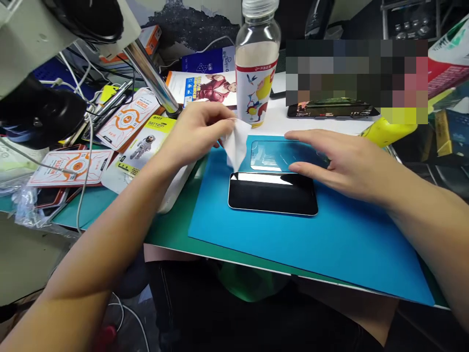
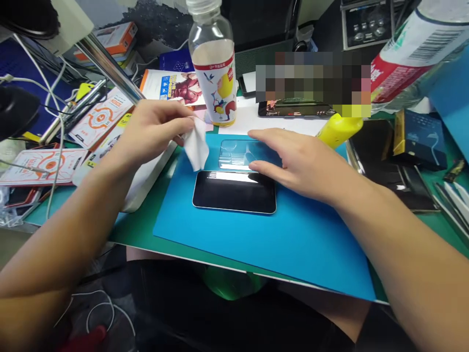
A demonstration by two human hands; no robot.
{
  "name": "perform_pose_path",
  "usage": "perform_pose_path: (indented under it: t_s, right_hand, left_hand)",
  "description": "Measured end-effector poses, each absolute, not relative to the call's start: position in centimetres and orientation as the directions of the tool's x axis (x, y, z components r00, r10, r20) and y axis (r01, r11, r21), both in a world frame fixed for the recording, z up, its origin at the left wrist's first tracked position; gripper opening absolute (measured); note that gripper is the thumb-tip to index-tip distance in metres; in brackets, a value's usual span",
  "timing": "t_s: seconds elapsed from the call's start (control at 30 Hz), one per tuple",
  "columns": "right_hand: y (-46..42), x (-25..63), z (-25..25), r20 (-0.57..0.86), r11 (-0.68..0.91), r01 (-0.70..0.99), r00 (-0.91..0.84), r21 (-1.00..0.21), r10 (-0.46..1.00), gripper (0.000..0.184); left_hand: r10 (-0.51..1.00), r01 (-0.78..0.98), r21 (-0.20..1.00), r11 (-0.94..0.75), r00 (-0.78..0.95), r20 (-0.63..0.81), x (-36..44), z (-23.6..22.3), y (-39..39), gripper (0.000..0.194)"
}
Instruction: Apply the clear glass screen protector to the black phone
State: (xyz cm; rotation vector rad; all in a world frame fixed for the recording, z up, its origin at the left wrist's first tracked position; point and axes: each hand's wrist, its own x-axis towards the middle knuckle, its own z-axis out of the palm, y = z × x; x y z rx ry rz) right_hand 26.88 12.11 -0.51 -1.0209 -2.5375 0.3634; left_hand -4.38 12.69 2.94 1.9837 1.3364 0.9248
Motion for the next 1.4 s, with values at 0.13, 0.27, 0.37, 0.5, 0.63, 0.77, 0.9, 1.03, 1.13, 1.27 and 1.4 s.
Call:
perform_pose_path:
  t_s: [0.13,0.27,0.37,0.5,0.63,0.77,0.9,1.03,1.13,1.27,1.4]
  right_hand:
    - [12.1,26.8,-0.4,0.140,0.676,0.649,-0.677,-0.350,0.723,0.074]
    - [12.3,27.2,-0.3,0.103,0.674,0.659,-0.685,-0.335,0.721,0.072]
    - [12.2,27.7,-0.1,0.100,0.686,0.666,-0.692,-0.294,0.715,0.074]
    - [12.2,28.2,0.0,0.081,0.671,0.695,-0.677,-0.258,0.732,0.076]
    - [12.3,28.2,-0.3,0.041,0.624,0.735,-0.638,-0.266,0.769,0.073]
    - [12.4,28.0,-0.5,0.018,0.618,0.742,-0.636,-0.262,0.771,0.076]
    - [12.4,27.9,-0.7,0.023,0.616,0.747,-0.632,-0.251,0.775,0.083]
    - [12.3,27.8,-0.7,0.050,0.621,0.742,-0.631,-0.254,0.774,0.082]
    - [12.3,27.5,-0.7,0.070,0.644,0.726,-0.649,-0.241,0.757,0.081]
    - [12.4,27.3,-0.8,0.107,0.675,0.696,-0.672,-0.244,0.733,0.078]
    - [12.3,27.3,-1.1,0.151,0.697,0.676,-0.683,-0.239,0.715,0.075]
  left_hand:
    - [0.899,0.732,0.524,-0.435,0.316,0.304,-5.2,0.6,15.8,0.022]
    - [0.896,0.850,0.312,-0.425,0.344,0.281,-6.0,-0.4,15.1,0.035]
    - [0.889,0.860,0.271,-0.433,0.359,0.284,-6.1,0.0,14.4,0.045]
    - [0.796,0.758,0.264,-0.597,0.517,0.316,-5.6,1.0,13.3,0.048]
    - [0.688,0.634,0.266,-0.726,0.677,0.263,-4.7,1.1,12.5,0.056]
    - [0.678,0.631,0.259,-0.731,0.716,0.168,-3.9,0.8,12.4,0.064]
    - [0.705,0.667,0.257,-0.699,0.703,0.093,-3.6,0.7,12.3,0.070]
    - [0.704,0.660,0.303,-0.687,0.708,0.053,-3.3,0.9,12.0,0.068]
    - [0.698,0.653,0.314,-0.689,0.715,0.043,-3.2,0.9,12.0,0.066]
    - [0.695,0.649,0.313,-0.693,0.717,0.053,-3.5,0.9,12.0,0.070]
    - [0.706,0.631,0.383,-0.675,0.704,0.085,-3.6,0.7,12.0,0.070]
